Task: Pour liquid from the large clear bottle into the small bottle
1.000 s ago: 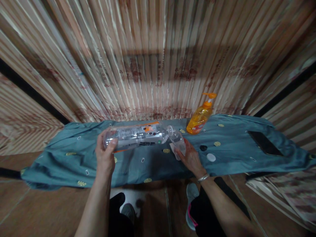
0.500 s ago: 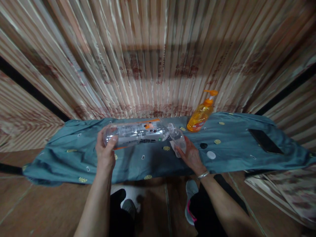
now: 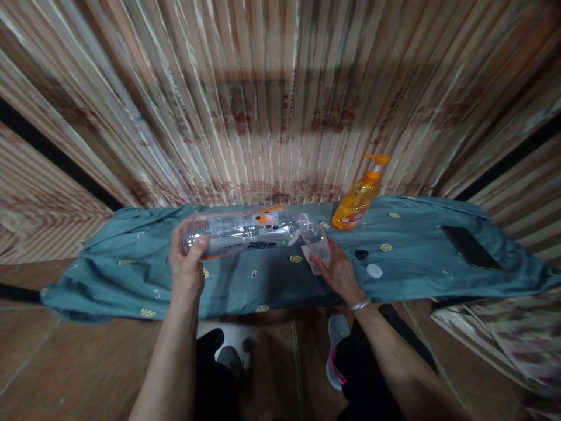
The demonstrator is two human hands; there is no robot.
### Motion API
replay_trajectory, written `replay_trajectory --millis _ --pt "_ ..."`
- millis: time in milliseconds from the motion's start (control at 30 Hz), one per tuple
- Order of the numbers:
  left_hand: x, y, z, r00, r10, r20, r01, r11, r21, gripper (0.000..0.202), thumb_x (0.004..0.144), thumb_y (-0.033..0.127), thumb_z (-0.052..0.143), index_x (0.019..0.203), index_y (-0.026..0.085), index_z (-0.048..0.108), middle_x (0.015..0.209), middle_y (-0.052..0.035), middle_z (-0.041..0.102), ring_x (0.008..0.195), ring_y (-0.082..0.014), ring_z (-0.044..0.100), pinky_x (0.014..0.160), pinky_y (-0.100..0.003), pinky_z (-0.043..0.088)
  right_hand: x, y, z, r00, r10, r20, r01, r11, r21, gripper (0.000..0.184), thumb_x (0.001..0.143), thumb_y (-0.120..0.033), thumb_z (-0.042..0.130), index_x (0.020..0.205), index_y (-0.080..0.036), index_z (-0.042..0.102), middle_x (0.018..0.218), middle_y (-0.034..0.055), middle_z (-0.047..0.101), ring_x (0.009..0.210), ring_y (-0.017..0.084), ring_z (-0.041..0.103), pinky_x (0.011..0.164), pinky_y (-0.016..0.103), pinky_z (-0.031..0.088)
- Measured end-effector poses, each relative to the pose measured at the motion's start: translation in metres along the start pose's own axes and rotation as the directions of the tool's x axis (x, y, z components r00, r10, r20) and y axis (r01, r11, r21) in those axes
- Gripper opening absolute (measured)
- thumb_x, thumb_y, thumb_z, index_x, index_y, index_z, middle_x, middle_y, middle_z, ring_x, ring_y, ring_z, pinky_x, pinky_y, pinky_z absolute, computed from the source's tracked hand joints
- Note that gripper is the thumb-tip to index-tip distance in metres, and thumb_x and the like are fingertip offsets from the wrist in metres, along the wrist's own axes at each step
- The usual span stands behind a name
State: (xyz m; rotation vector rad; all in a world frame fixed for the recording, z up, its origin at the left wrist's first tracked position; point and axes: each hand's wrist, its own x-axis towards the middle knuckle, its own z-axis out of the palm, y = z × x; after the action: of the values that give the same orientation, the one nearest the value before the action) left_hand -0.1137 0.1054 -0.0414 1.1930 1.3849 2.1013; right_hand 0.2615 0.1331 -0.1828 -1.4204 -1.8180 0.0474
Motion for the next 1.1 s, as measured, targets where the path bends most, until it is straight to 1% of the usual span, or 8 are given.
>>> replay_trajectory --millis 133,233,367,567,700,800,933,1100 --pt "-0.0001 0.0008 0.0013 1.000 -0.010 -0.013 0.010 1.000 -0.013 0.066 0.066 0.061 0.099 0.118 0.024 0.082 0.118 -0.0073 0.083 0.113 -0.0325 0.075 0.112 -0.049 0.056 -0.0004 0.0019 0.0009 1.000 -0.018 -0.003 0.018 1.000 0.005 0.078 0.116 -0.073 0.050 0.163 -0.011 0.058 0.143 0.0304 0.082 0.129 0.043 0.083 0.109 0.064 0.071" --pt "0.0001 0.0007 0.0013 1.000 0.004 -0.006 -0.004 1.000 0.017 0.065 0.067 0.063 0.097 0.118 0.026 0.080 0.118 -0.0065 0.083 0.114 -0.0326 0.075 0.111 -0.048 0.057 -0.0003 0.0021 0.0016 1.000 -0.016 -0.009 0.016 1.000 0.000 0.078 0.115 -0.073 0.051 0.163 -0.012 0.057 0.142 0.0289 0.082 0.128 0.042 0.083 0.108 0.063 0.071" --pt "-0.0001 0.0014 0.0012 1.000 -0.004 -0.009 0.004 1.000 0.008 0.063 0.067 0.062 0.097 0.117 0.026 0.081 0.118 -0.0059 0.083 0.114 -0.0322 0.075 0.113 -0.048 0.057 -0.0007 0.0014 0.0024 1.000 -0.015 -0.017 0.015 1.000 -0.008 0.078 0.116 -0.073 0.049 0.163 -0.011 0.058 0.141 0.0292 0.083 0.126 0.043 0.084 0.107 0.064 0.071" --pt "0.0000 0.0028 0.0013 0.997 -0.068 -0.029 0.066 0.996 -0.057 0.068 0.060 0.061 0.102 0.115 0.024 0.084 0.115 -0.0073 0.084 0.111 -0.0321 0.075 0.111 -0.048 0.055 -0.0018 0.0029 0.0020 0.998 -0.055 -0.017 0.054 0.998 -0.021 0.077 0.117 -0.072 0.047 0.164 -0.012 0.057 0.144 0.0286 0.082 0.128 0.042 0.083 0.107 0.061 0.072" --pt "0.0004 -0.0009 0.0006 1.000 -0.017 -0.018 0.017 0.999 -0.032 0.069 0.065 0.062 0.100 0.120 0.024 0.081 0.116 -0.0069 0.083 0.107 -0.0307 0.074 0.108 -0.048 0.057 -0.0012 0.0035 0.0009 0.999 -0.047 -0.010 0.047 0.999 -0.018 0.078 0.117 -0.072 0.049 0.164 -0.012 0.057 0.144 0.0291 0.082 0.130 0.043 0.083 0.108 0.063 0.071" --pt "0.0005 -0.0032 0.0000 1.000 -0.009 0.001 0.009 1.000 -0.011 0.067 0.069 0.061 0.098 0.122 0.024 0.080 0.117 -0.0068 0.083 0.108 -0.0306 0.075 0.106 -0.048 0.058 -0.0009 0.0030 0.0004 0.999 -0.046 -0.006 0.046 0.999 -0.010 0.077 0.117 -0.071 0.049 0.165 -0.012 0.057 0.145 0.0289 0.081 0.130 0.043 0.083 0.109 0.062 0.071" --pt "0.0008 -0.0027 0.0009 1.000 0.004 -0.011 -0.004 1.000 -0.028 0.067 0.067 0.059 0.099 0.120 0.023 0.081 0.116 -0.0069 0.082 0.110 -0.0304 0.074 0.109 -0.048 0.056 -0.0007 0.0015 0.0001 0.999 -0.043 -0.001 0.043 0.999 -0.013 0.077 0.117 -0.071 0.048 0.166 -0.012 0.055 0.145 0.0291 0.081 0.130 0.044 0.082 0.108 0.064 0.071" --pt "0.0009 -0.0002 0.0019 1.000 0.015 0.000 -0.015 1.000 0.000 0.066 0.068 0.062 0.097 0.120 0.025 0.080 0.117 -0.0070 0.082 0.112 -0.0319 0.074 0.109 -0.048 0.056 0.0001 -0.0002 -0.0010 1.000 -0.030 -0.003 0.030 0.999 -0.023 0.078 0.116 -0.071 0.049 0.163 -0.010 0.057 0.141 0.0302 0.082 0.127 0.044 0.083 0.106 0.063 0.071"
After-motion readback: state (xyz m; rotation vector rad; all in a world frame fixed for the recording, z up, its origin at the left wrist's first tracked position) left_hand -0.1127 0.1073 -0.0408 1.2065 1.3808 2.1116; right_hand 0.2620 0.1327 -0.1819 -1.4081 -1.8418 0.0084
